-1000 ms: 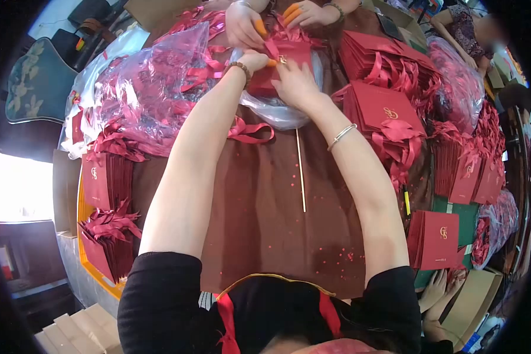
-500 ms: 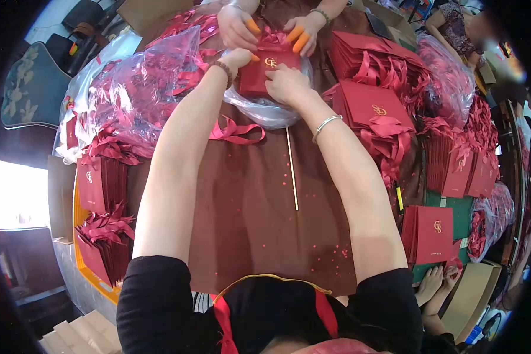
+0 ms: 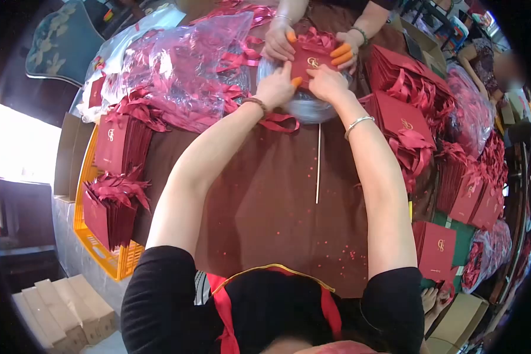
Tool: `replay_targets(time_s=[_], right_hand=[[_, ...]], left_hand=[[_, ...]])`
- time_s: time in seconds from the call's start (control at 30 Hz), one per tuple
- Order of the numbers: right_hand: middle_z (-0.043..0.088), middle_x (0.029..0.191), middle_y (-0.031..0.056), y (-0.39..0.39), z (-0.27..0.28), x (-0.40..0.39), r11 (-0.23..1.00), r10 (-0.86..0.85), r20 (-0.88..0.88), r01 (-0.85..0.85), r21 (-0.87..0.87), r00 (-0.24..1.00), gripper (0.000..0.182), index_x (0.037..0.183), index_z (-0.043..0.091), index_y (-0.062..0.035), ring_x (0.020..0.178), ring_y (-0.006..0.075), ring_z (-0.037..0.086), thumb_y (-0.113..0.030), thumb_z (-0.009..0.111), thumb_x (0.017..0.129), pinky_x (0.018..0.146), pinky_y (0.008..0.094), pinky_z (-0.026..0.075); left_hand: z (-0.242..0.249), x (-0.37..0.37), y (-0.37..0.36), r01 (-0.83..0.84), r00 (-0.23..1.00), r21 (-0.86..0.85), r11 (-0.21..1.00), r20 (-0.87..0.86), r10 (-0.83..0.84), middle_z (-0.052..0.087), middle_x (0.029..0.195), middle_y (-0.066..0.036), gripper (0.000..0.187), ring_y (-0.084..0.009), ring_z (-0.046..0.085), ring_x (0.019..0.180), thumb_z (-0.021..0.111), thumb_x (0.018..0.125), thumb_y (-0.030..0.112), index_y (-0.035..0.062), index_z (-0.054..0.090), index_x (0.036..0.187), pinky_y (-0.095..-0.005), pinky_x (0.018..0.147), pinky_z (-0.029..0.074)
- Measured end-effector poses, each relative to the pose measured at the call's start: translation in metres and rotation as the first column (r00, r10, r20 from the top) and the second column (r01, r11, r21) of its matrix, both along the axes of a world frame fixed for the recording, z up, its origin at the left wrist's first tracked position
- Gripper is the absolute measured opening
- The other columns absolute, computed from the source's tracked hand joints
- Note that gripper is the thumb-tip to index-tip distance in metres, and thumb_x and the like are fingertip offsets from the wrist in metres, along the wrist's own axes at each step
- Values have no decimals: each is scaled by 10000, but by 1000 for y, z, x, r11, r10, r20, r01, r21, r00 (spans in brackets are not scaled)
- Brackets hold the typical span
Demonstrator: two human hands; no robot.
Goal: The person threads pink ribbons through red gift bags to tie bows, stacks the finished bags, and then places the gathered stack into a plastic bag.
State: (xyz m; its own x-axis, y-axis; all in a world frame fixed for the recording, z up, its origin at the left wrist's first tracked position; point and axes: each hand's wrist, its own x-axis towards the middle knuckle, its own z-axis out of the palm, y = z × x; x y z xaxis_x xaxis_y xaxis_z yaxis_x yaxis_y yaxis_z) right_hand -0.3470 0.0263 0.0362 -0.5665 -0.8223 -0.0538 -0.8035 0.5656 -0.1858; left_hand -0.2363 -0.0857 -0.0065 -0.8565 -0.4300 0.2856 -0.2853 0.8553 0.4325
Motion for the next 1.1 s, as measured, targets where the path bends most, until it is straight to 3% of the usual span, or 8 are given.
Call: replay_targets(time_s=[0.13, 0.17, 0.37, 0.43, 0.63, 0.8, 0.97, 1.1], right_hand=[[522, 1225, 130, 2, 2, 3, 1000, -17, 17, 17, -8, 1000, 416, 1217, 559, -210, 1091, 369, 533, -215, 438, 819, 942, 440, 423], [524, 1219, 131, 2, 0, 5, 1000, -21, 4, 21, -12, 1000, 408, 1212, 561, -212, 1084, 369, 535, -225, 446, 820, 935, 442, 426], [541, 1181, 133, 2, -8, 5, 998, -48, -62, 46, -31, 997, 338, 1012, 650, -44, 1089, 352, 525, -256, 432, 865, 895, 434, 449], [551, 1163, 119, 5, -7, 10, 1000, -27, -113, 26, -11, 993, 331, 993, 657, -37, 1098, 344, 518, -236, 423, 868, 878, 431, 461], [565, 1054, 127, 9, -37, 18, 957, -71, -336, -30, -287, 939, 283, 918, 639, -59, 1017, 358, 542, -254, 439, 873, 786, 452, 505], [585, 1014, 164, 9, -26, 13, 987, 33, -247, -71, -147, 968, 358, 929, 632, -38, 984, 351, 530, -313, 405, 903, 867, 455, 423], [555, 1132, 132, 8, -54, -5, 971, 205, -495, -241, -10, 845, 338, 1116, 545, -57, 1062, 338, 480, -249, 339, 929, 956, 472, 347], [463, 1249, 226, 4, -33, -1, 999, 41, -140, -43, -15, 989, 580, 1250, 479, -56, 1174, 469, 383, -500, 353, 899, 1013, 497, 304]], left_hand=[[33, -13, 8, -60, 996, -206, 977, 58, 74, 626, 857, -169, 162, -333, 621, 817, 512, 762, 152, 46, 633, 780, -441, 692, 482], [33, -12, 6, -81, 975, -510, 856, -219, -38, 627, 814, -113, 158, -286, 592, 849, 520, 744, 157, 51, 632, 781, -402, 712, 454], [34, -73, -9, 171, 962, -578, 798, -76, -261, 541, 1143, -152, 394, -320, 520, 1039, 540, 783, 185, 101, 544, 1168, -404, 839, 445], [26, -88, -16, 301, 942, -323, 897, 247, -227, 528, 1181, -142, 419, -321, 496, 1102, 544, 796, 200, 122, 528, 1207, -409, 854, 449], [35, -87, -6, 228, 959, -386, 894, 249, -137, 530, 1175, -75, 491, -294, 494, 1102, 563, 800, 231, 164, 446, 1272, -521, 837, 425], [50, -98, -11, 392, 838, -267, 880, 498, -222, 590, 1153, -141, 521, -331, 551, 1079, 639, 749, 424, 97, 579, 1150, -444, 868, 468], [26, -108, -8, 188, 941, -192, 963, 318, -120, 428, 1331, -98, 470, -313, 354, 1248, 494, 815, 337, 197, 493, 1263, -612, 966, 264], [28, -105, -5, 181, 936, -193, 964, 336, -108, 437, 1302, -94, 489, -303, 366, 1227, 539, 791, 323, 224, 487, 1267, -552, 962, 306]])
